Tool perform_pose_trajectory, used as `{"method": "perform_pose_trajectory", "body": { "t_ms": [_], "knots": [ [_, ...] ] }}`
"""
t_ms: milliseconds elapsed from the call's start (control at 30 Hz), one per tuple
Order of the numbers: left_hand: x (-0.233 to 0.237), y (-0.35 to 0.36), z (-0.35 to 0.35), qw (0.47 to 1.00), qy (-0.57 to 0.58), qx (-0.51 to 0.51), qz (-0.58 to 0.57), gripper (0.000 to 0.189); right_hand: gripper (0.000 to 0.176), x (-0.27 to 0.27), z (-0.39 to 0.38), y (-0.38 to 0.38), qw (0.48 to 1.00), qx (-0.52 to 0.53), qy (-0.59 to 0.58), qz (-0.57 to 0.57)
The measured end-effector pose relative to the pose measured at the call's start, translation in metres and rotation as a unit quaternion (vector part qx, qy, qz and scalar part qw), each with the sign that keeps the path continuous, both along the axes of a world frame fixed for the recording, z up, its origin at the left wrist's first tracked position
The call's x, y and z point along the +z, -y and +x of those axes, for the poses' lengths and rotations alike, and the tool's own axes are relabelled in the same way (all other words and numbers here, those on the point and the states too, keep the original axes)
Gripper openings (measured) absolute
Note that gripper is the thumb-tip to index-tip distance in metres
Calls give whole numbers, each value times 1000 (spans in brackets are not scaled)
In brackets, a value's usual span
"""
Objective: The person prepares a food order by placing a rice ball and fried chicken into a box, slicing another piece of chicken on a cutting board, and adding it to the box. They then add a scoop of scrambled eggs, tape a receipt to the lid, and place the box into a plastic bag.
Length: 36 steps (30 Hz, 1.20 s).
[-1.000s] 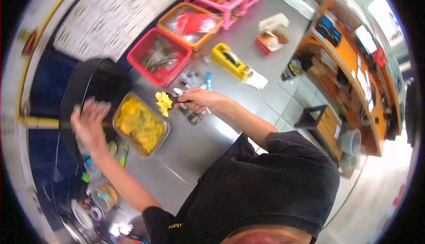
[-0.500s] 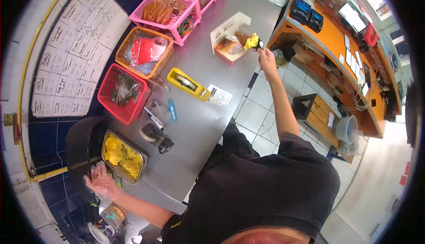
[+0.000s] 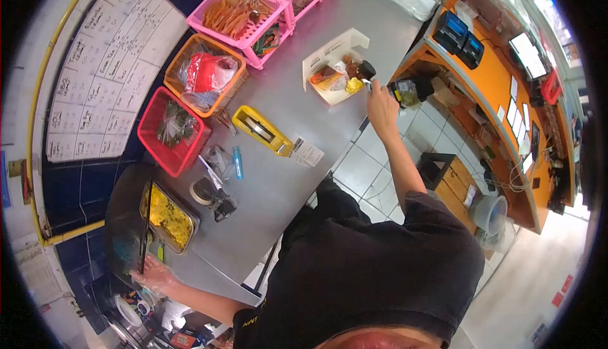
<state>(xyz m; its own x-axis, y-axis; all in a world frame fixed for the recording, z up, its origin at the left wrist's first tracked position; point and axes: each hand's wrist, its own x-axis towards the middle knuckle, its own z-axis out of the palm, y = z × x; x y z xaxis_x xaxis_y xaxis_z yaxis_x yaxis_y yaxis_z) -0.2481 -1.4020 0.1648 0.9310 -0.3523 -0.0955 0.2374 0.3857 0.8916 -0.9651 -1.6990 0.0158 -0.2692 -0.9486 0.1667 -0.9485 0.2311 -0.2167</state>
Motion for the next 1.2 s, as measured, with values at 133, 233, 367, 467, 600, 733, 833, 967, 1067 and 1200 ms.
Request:
{"method": "perform_pose_trajectory", "body": {
  "t_ms": [133, 233, 367, 467, 600, 733, 833, 967, 1067, 1200],
  "knots": [
    [20, 1, -36, 996, -23, -82, 7, 65, 28, 55, 38, -24, 989, 66, 127, -37],
    [19, -9, -37, 996, 11, -87, -9, 62, 25, 104, 136, -63, 893, 201, 384, 123],
    [37, -5, -62, 998, -5, -49, 43, 63, 29, 81, 285, -142, 636, 396, 535, 391],
    [30, -19, -67, 996, -17, -79, 25, 65, 30, 50, 411, -194, 589, 480, 538, 364],
    [1, -46, -70, 990, -74, -117, 0, 65, 38, 47, 536, -205, 619, 442, 518, 392],
    [-46, -87, -86, 964, -182, -187, -50, 69, 49, 16, 529, -244, 707, 482, 421, 302],
    [-91, -118, -109, 914, -333, -188, -135, 68, 55, -1, 451, -266, 728, 498, 281, 379],
    [-177, -154, -125, 922, -339, -142, -122, 65, 51, -11, 349, -259, 754, 276, 405, 438],
    [-201, -164, -111, 931, -353, -84, 41, 66, 45, 7, 301, -243, 830, 132, 404, 361],
    [-185, -161, -116, 908, -298, -82, 284, 65, 35, 24, 270, -222, 795, -4, 528, 298]
  ]
}}
